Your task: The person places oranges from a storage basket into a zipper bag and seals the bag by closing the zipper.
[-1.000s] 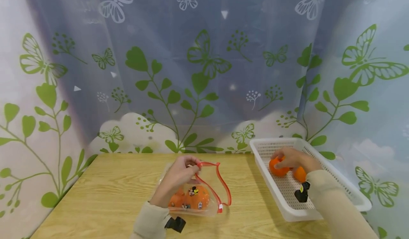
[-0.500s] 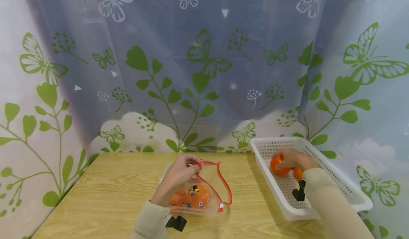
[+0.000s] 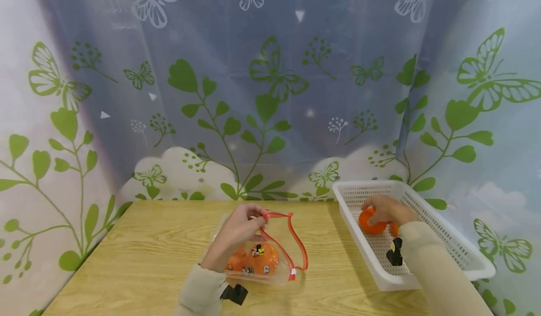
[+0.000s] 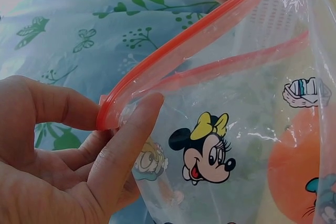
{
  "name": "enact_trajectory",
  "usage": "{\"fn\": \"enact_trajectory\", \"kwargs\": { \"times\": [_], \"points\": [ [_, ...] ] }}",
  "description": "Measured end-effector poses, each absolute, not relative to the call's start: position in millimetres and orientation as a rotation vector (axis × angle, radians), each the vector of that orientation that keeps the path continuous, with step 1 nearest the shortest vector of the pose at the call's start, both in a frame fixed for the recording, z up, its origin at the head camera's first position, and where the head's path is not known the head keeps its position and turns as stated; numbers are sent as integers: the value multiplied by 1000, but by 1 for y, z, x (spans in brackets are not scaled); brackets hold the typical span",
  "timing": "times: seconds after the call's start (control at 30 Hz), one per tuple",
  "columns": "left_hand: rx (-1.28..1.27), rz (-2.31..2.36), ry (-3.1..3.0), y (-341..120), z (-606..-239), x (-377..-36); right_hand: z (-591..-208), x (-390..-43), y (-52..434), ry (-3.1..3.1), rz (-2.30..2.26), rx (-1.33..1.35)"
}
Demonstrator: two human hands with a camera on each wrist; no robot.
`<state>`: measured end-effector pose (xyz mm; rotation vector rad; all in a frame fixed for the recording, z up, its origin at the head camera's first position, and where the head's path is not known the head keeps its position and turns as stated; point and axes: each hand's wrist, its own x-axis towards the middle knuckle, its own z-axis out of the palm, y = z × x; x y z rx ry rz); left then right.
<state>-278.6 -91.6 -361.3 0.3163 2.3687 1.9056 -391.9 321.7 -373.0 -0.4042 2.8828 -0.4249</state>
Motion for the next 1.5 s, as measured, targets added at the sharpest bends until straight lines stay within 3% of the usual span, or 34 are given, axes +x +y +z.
{"fn": "enact_trajectory", "kwargs": {
  "times": [0.23,0.5,1.5],
  "points": [
    [310,1905,2371,-92,-361,-279,-378,-393,324,2848,-490,-388],
    [300,1902,2365,-93,-361,-280,-382,-389,325,2723,-626,-178],
    [302,1908,2357,-92,-362,-278,-386,-386,335,2723,-741,-311]
  ]
}}
